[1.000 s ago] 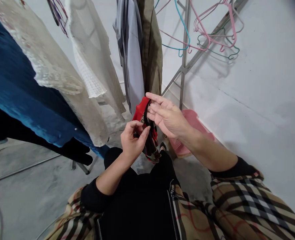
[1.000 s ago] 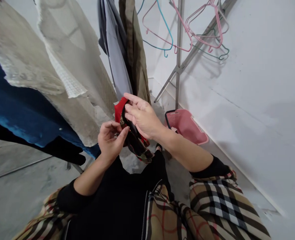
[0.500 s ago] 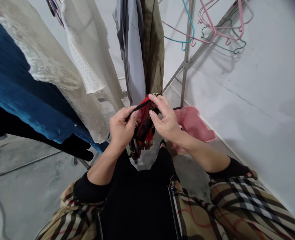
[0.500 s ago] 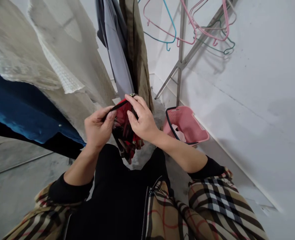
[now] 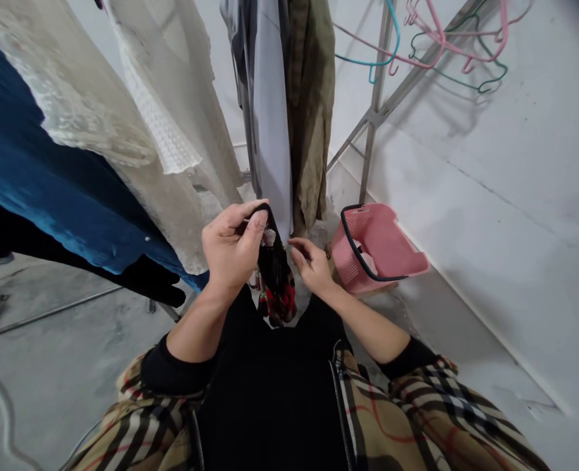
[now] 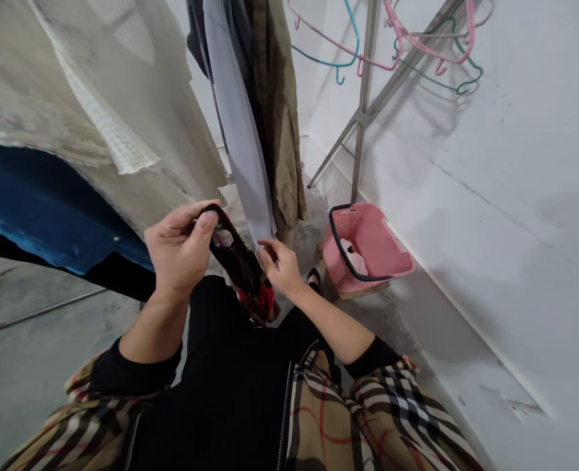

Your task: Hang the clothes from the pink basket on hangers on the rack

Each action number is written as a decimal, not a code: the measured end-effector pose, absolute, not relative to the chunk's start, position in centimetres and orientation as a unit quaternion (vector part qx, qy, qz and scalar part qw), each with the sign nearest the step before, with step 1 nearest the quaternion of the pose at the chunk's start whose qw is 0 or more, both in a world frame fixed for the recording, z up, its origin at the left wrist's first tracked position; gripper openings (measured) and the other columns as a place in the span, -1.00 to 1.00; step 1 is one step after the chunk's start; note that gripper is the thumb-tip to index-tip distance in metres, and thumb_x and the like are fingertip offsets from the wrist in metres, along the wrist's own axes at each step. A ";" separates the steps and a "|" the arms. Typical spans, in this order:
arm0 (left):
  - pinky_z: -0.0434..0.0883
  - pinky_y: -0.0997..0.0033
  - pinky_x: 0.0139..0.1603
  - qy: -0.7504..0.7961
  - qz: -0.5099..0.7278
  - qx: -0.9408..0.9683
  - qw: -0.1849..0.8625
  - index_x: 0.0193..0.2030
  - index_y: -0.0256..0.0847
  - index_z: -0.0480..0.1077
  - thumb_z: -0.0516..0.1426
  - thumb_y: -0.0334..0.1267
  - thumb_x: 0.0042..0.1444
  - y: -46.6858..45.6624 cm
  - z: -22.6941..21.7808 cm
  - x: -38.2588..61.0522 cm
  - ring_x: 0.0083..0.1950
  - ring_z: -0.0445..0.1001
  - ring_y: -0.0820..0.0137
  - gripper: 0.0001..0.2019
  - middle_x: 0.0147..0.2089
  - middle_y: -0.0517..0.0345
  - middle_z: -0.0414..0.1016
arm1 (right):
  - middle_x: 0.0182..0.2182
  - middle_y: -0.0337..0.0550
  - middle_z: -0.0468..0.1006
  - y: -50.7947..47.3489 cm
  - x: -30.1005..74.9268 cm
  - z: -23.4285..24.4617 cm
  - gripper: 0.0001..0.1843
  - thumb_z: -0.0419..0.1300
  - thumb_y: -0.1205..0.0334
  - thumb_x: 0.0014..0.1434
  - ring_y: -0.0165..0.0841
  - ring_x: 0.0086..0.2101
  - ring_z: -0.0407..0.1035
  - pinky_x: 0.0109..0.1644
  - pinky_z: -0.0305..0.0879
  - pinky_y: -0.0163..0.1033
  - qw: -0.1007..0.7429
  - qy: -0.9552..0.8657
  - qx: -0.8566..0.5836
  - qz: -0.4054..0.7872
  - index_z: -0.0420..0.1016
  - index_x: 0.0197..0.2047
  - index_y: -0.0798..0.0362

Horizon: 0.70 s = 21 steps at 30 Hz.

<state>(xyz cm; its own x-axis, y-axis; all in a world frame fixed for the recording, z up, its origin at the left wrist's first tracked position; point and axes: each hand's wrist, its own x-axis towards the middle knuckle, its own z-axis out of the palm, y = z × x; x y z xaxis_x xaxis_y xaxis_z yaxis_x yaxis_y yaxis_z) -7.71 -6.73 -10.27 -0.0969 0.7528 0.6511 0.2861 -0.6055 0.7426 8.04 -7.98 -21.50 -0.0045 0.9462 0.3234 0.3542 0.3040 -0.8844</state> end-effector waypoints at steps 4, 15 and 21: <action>0.46 0.49 -0.25 0.404 0.617 0.646 0.198 -0.18 -0.16 0.58 0.19 -0.24 0.17 -6.5 -10.8 -7.3 -0.30 0.54 0.47 -0.85 -0.27 0.15 0.62 | -0.18 -0.11 0.54 -9.5 7.1 -22.3 -0.57 0.17 0.11 0.14 -0.37 -0.31 0.41 -0.18 0.37 -0.25 0.493 -0.644 -0.520 0.267 0.39 0.08 0.04; 0.44 0.51 -0.31 0.447 0.617 0.629 0.156 -0.15 -0.13 0.58 0.20 -0.22 0.15 -5.7 -11.9 -8.9 -0.37 0.49 0.50 -0.84 -0.35 0.20 0.58 | -0.14 -0.06 0.56 -8.2 11.0 -25.9 -0.65 0.06 0.35 0.09 -0.20 -0.11 0.44 -0.03 0.32 -0.18 0.231 -0.656 -0.699 0.166 0.51 -0.06 0.06; 0.42 0.46 -0.25 0.518 0.570 0.631 0.093 -0.18 -0.15 0.59 0.19 -0.24 0.12 -2.9 -14.3 -11.9 -0.39 0.46 0.46 -0.82 -0.39 0.20 0.55 | -0.10 0.01 0.54 -9.3 16.4 -24.2 -0.65 0.08 0.39 0.04 -0.15 -0.04 0.40 0.06 0.29 -0.13 0.167 -0.665 -0.719 0.112 0.50 -0.09 0.08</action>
